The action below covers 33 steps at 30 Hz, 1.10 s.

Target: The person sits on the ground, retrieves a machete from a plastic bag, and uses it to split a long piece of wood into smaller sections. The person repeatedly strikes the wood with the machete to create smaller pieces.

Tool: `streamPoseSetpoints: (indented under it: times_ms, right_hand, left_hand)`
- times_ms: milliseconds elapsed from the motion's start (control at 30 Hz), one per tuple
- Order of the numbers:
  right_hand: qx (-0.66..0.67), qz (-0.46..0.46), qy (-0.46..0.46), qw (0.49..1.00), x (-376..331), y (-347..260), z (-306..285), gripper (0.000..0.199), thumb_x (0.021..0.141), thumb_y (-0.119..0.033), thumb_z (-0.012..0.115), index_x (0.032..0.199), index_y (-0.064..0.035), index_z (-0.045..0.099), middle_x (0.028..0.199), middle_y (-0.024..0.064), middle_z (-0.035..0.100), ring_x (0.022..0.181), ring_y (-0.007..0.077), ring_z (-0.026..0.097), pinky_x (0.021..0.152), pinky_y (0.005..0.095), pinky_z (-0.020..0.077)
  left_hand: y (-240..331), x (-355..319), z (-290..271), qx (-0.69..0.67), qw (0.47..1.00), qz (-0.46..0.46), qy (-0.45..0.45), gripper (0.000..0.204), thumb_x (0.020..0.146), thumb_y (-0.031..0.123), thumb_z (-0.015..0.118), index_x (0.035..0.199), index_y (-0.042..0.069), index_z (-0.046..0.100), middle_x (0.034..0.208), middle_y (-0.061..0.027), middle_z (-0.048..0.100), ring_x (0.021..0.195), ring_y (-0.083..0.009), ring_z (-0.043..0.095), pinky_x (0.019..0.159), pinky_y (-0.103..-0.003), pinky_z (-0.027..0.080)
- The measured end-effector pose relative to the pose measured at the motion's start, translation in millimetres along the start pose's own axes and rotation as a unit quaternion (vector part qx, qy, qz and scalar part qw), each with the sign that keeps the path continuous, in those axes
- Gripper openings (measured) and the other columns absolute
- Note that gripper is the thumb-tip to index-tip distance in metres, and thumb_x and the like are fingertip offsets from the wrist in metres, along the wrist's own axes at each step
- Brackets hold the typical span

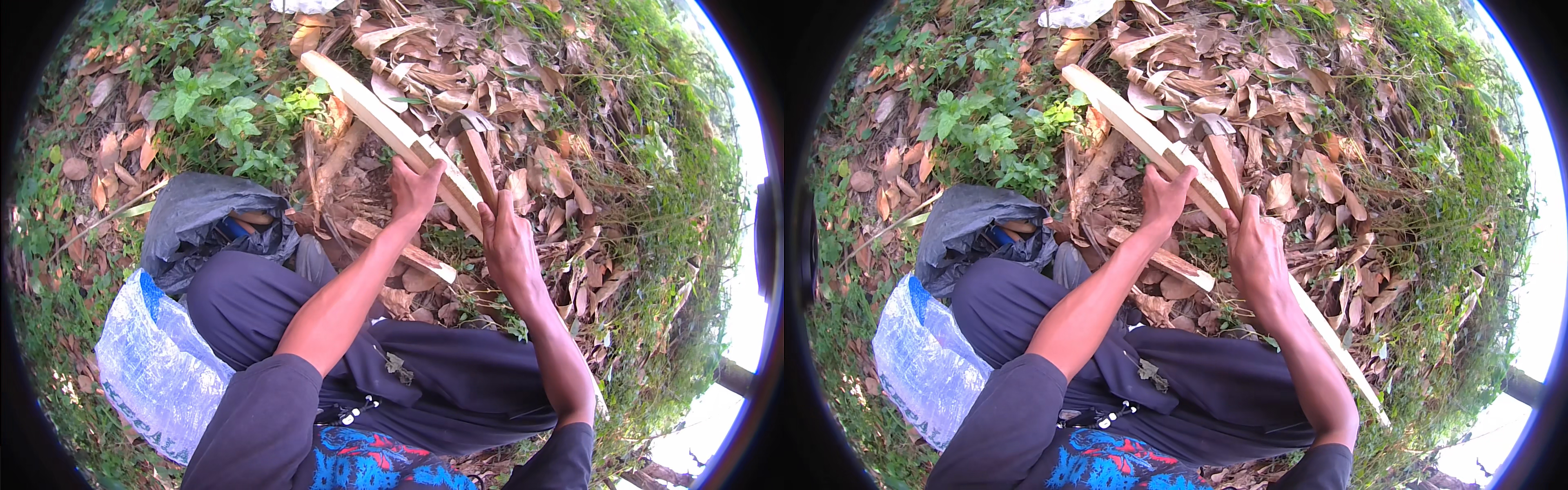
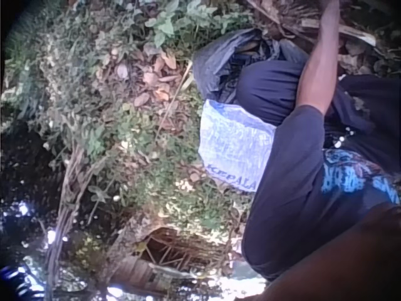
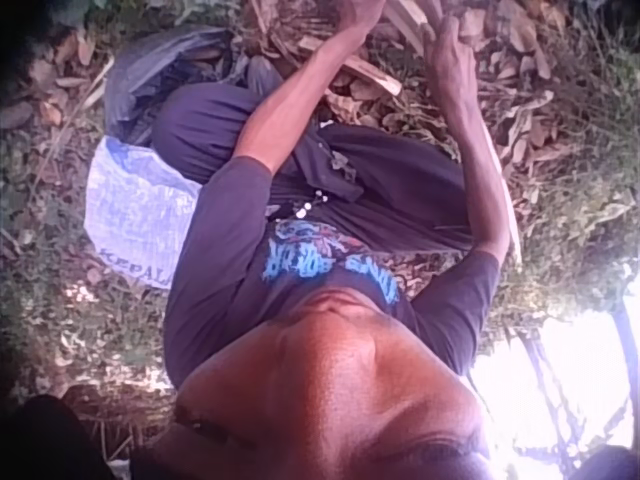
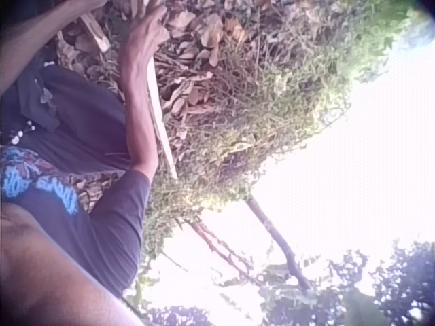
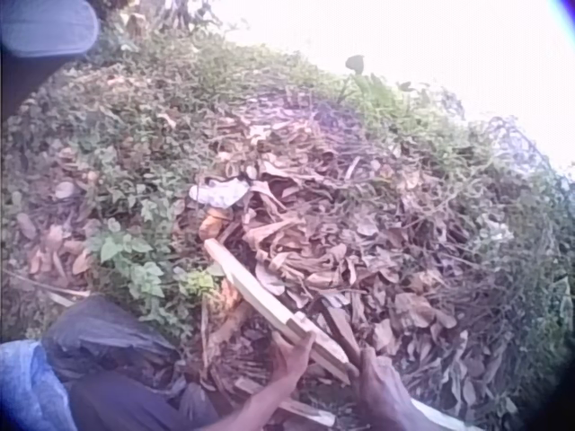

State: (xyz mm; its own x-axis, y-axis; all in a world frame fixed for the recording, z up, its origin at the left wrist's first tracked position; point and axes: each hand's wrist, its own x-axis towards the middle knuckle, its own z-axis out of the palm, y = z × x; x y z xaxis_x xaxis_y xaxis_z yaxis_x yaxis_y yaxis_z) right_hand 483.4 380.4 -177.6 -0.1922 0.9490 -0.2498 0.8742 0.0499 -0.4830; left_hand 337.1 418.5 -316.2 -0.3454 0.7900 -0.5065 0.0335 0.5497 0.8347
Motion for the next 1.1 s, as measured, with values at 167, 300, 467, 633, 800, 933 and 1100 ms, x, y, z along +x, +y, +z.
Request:
streamPoseSetpoints:
  times_ms: [167,300,467,633,800,933,1100]
  right_hand:
    - [0.022,0.026,0.022,0.999,-4.9,-10.2,-16.4,0.024,0.109,-0.025,0.046,0.106,-0.0022,0.040,0.069,0.0293,0.062,0.067,0.0528,0.062,0.057,0.0595,0.0437]
    - [0.010,-0.006,0.048,0.999,-9.8,-6.1,-10.9,0.024,0.109,-0.025,0.046,0.105,-0.0029,0.040,0.068,0.0293,0.061,0.066,0.0512,0.063,0.055,0.0591,0.0438]
    - [-0.004,-0.002,-0.003,1.000,-1.4,-1.9,-6.7,0.025,0.109,-0.026,0.046,0.106,-0.0022,0.040,0.070,0.0308,0.061,0.070,0.0534,0.063,0.059,0.0603,0.0449]
    - [0.030,0.023,0.026,0.999,-7.8,-17.0,-20.6,0.024,0.109,-0.025,0.048,0.107,-0.0028,0.040,0.072,0.0306,0.062,0.068,0.0523,0.063,0.058,0.0600,0.0452]
    - [-0.040,-0.020,0.002,0.999,-4.5,2.4,2.2,0.022,0.108,-0.022,0.049,0.107,-0.0014,0.042,0.075,0.0304,0.063,0.071,0.0512,0.064,0.059,0.0595,0.0471]
    - [-0.025,-0.012,0.019,0.999,-2.5,-5.6,-8.0,0.020,0.107,-0.020,0.050,0.108,-0.0011,0.042,0.075,0.0299,0.063,0.070,0.0509,0.064,0.059,0.0595,0.0476]
    - [-0.014,-0.028,0.021,0.999,-9.2,-5.9,-9.3,0.021,0.107,-0.021,0.051,0.107,-0.0020,0.042,0.076,0.0286,0.064,0.069,0.0498,0.064,0.058,0.0586,0.0477]
  left_hand:
    - [3.9,-5.3,1.2,-0.004,0.998,-0.017,0.055,0.075,0.080,0.040,0.078,0.129,-0.009,0.049,0.121,-0.0284,0.062,0.115,-0.0399,0.061,0.105,-0.048,0.046]
    - [3.2,-3.4,1.2,0.004,1.000,0.002,0.028,0.083,0.083,0.043,0.076,0.137,-0.010,0.040,0.128,-0.0330,0.056,0.119,-0.0427,0.058,0.106,-0.051,0.046]
    - [4.7,-3.6,1.9,-0.030,0.999,-0.003,0.029,0.076,0.080,0.041,0.078,0.129,-0.009,0.049,0.119,-0.0289,0.062,0.117,-0.0395,0.060,0.106,-0.048,0.045]
    - [-9.2,1.7,6.8,0.013,0.997,0.000,0.081,0.077,0.080,0.042,0.079,0.129,-0.009,0.048,0.120,-0.0289,0.061,0.116,-0.0393,0.060,0.105,-0.049,0.045]
    - [1.4,-2.3,-0.6,-0.009,1.000,-0.007,-0.014,0.093,0.084,0.047,0.075,0.143,-0.011,0.033,0.134,-0.0352,0.050,0.124,-0.0456,0.054,0.108,-0.052,0.044]
    - [-1.2,0.8,-2.3,-0.009,1.000,0.001,-0.002,0.090,0.083,0.047,0.076,0.139,-0.011,0.037,0.131,-0.0345,0.053,0.119,-0.0453,0.057,0.106,-0.052,0.046]
    - [0.7,-3.7,2.9,-0.014,0.999,-0.004,0.049,0.076,0.080,0.043,0.077,0.128,-0.009,0.047,0.118,-0.0287,0.061,0.111,-0.0396,0.062,0.101,-0.048,0.048]
